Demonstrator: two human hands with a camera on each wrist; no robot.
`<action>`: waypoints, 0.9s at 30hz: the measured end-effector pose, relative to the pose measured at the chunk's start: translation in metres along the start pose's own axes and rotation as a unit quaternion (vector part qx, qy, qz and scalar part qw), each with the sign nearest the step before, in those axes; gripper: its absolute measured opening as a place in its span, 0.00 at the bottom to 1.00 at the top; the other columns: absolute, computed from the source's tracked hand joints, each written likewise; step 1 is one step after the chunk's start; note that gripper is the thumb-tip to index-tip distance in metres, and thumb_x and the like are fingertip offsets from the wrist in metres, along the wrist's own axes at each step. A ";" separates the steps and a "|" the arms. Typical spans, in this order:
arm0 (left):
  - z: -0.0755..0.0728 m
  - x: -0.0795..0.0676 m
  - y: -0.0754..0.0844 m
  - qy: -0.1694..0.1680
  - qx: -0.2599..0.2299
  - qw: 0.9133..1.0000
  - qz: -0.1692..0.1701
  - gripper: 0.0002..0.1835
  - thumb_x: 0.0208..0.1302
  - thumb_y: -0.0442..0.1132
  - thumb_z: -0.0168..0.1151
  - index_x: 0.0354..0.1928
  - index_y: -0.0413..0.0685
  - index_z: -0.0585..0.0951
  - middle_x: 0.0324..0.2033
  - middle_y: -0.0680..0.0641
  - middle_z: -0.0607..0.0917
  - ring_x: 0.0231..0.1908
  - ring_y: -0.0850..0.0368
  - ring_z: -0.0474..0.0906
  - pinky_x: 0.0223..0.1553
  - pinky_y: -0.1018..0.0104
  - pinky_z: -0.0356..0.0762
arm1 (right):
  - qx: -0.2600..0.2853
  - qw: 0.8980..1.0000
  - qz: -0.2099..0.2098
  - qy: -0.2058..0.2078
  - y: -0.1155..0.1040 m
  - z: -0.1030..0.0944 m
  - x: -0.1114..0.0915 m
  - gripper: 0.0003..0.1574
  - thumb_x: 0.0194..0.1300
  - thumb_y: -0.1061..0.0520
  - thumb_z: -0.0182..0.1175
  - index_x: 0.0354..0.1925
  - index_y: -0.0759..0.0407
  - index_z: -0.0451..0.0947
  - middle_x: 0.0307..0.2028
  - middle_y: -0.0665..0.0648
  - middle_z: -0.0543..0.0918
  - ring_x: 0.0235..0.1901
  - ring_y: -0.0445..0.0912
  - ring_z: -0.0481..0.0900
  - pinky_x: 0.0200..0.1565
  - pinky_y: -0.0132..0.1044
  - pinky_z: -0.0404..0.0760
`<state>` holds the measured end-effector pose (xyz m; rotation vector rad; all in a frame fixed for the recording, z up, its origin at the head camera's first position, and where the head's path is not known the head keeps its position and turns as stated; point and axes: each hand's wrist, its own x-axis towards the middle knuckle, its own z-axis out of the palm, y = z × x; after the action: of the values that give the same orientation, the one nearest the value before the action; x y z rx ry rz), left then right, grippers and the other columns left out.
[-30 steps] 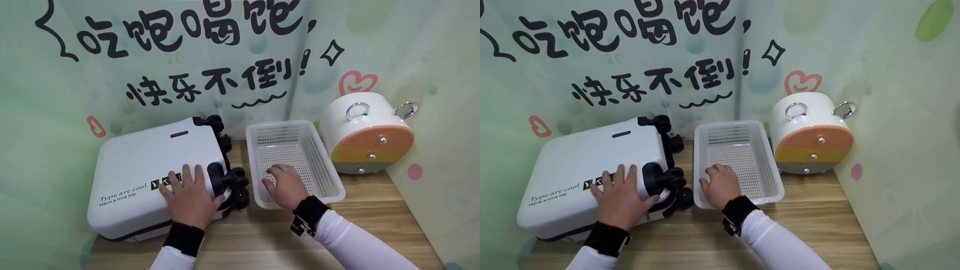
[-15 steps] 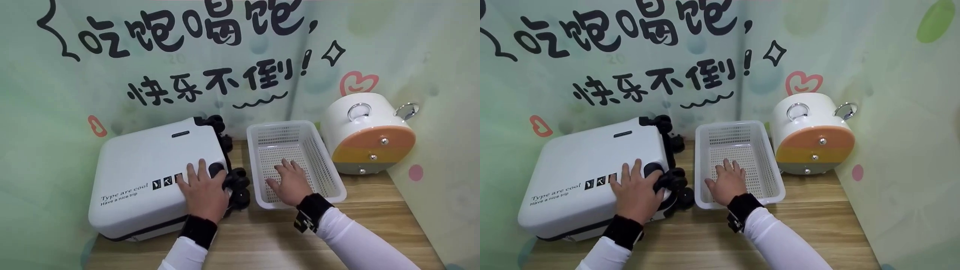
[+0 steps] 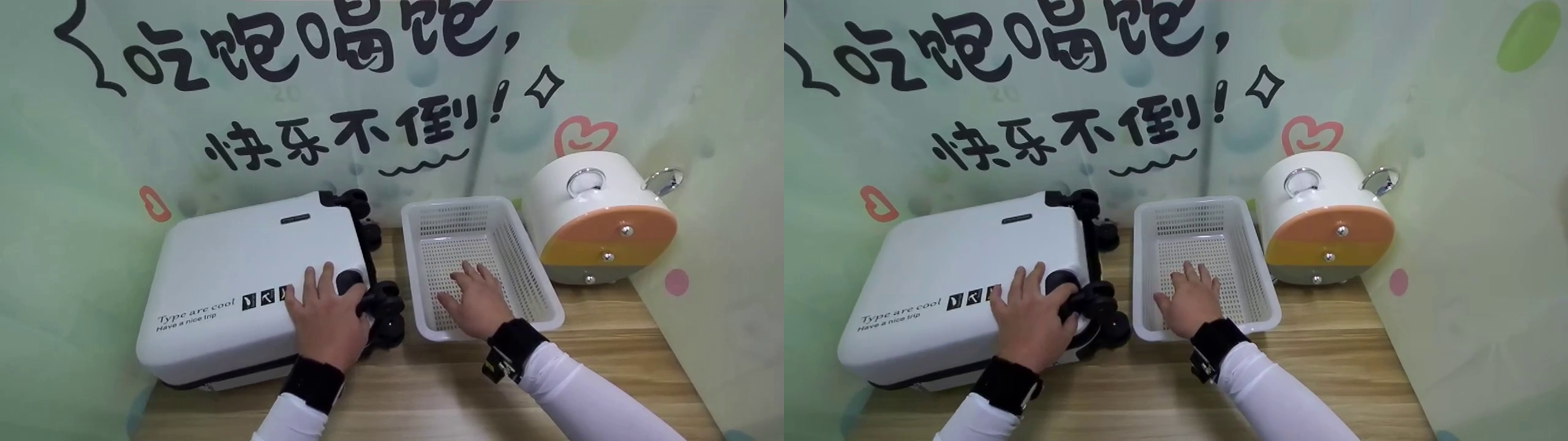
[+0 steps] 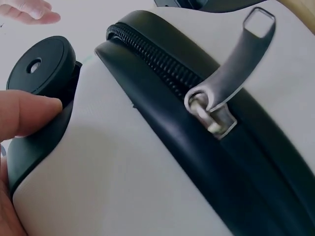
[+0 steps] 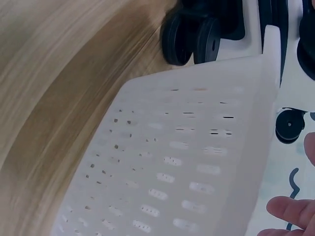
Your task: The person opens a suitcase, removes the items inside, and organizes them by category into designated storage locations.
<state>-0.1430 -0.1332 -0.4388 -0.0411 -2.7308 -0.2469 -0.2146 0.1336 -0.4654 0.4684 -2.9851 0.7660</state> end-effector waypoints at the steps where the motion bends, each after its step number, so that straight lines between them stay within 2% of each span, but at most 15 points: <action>1: -0.001 -0.001 -0.002 0.002 -0.003 1.000 0.005 0.24 0.58 0.48 0.78 0.58 0.65 0.89 0.73 0.32 0.71 0.75 0.26 0.60 0.68 0.21 0.50 | 0.000 1.000 0.001 0.000 0.000 0.000 0.000 0.38 0.77 0.42 0.61 0.68 0.71 0.75 0.75 0.75 0.66 0.78 0.72 0.54 0.79 0.62 0.47; 5: -0.008 -0.007 -0.012 0.001 -0.016 1.000 0.024 0.23 0.55 0.46 0.79 0.56 0.63 0.90 0.72 0.32 0.72 0.74 0.26 0.61 0.67 0.20 0.52 | -0.002 1.000 -0.002 0.001 0.000 0.000 -0.001 0.38 0.77 0.42 0.61 0.69 0.70 0.75 0.75 0.76 0.65 0.77 0.73 0.54 0.77 0.66 0.49; 13: -0.026 -0.018 -0.043 -0.045 -0.039 0.996 0.063 0.18 0.55 0.46 0.77 0.50 0.62 0.90 0.73 0.34 0.72 0.74 0.27 0.60 0.69 0.20 0.48 | -0.003 1.000 -0.006 0.012 0.000 0.001 -0.004 0.37 0.77 0.43 0.62 0.68 0.70 0.75 0.75 0.76 0.66 0.76 0.74 0.57 0.75 0.69 0.53; 17: -0.037 -0.026 -0.068 -0.063 -0.083 0.991 0.089 0.14 0.50 0.43 0.76 0.42 0.64 0.89 0.72 0.36 0.73 0.74 0.30 0.61 0.71 0.23 0.44 | -0.003 1.000 -0.005 0.015 0.000 0.002 -0.004 0.36 0.77 0.44 0.62 0.67 0.70 0.76 0.74 0.76 0.67 0.76 0.75 0.57 0.74 0.70 0.54; 20: -0.048 -0.032 -0.085 -0.081 -0.128 0.984 0.090 0.11 0.49 0.42 0.73 0.35 0.68 0.87 0.73 0.39 0.73 0.75 0.34 0.60 0.72 0.23 0.37 | -0.001 1.000 -0.001 0.011 -0.001 0.002 -0.004 0.36 0.77 0.43 0.62 0.68 0.70 0.76 0.75 0.76 0.66 0.76 0.74 0.56 0.75 0.70 0.53; 23: -0.053 -0.037 -0.086 -0.082 -0.158 0.983 0.046 0.08 0.57 0.45 0.72 0.27 0.71 0.83 0.72 0.42 0.74 0.76 0.35 0.58 0.70 0.21 0.31 | -0.002 1.000 0.003 0.008 -0.002 0.000 -0.004 0.37 0.77 0.43 0.62 0.68 0.69 0.75 0.75 0.75 0.66 0.77 0.73 0.56 0.75 0.70 0.52; 25: -0.051 -0.040 -0.076 -0.070 -0.174 0.982 -0.019 0.12 0.62 0.50 0.73 0.24 0.68 0.81 0.72 0.41 0.73 0.76 0.32 0.56 0.67 0.18 0.28 | 0.001 1.000 0.005 0.005 -0.002 -0.001 -0.005 0.37 0.77 0.42 0.62 0.69 0.69 0.75 0.76 0.75 0.65 0.77 0.73 0.55 0.75 0.70 0.51; 27: -0.047 -0.043 -0.062 -0.042 -0.188 0.976 -0.100 0.15 0.61 0.54 0.77 0.27 0.58 0.80 0.72 0.35 0.70 0.75 0.29 0.54 0.67 0.18 0.31 | 0.004 1.000 0.007 0.003 -0.003 -0.001 -0.005 0.37 0.77 0.42 0.61 0.69 0.69 0.75 0.76 0.74 0.64 0.78 0.72 0.54 0.75 0.70 0.50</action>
<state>-0.0895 -0.2025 -0.4234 0.1222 -2.7309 -0.8335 -0.2091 0.1335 -0.4635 0.4464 -2.9835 0.7804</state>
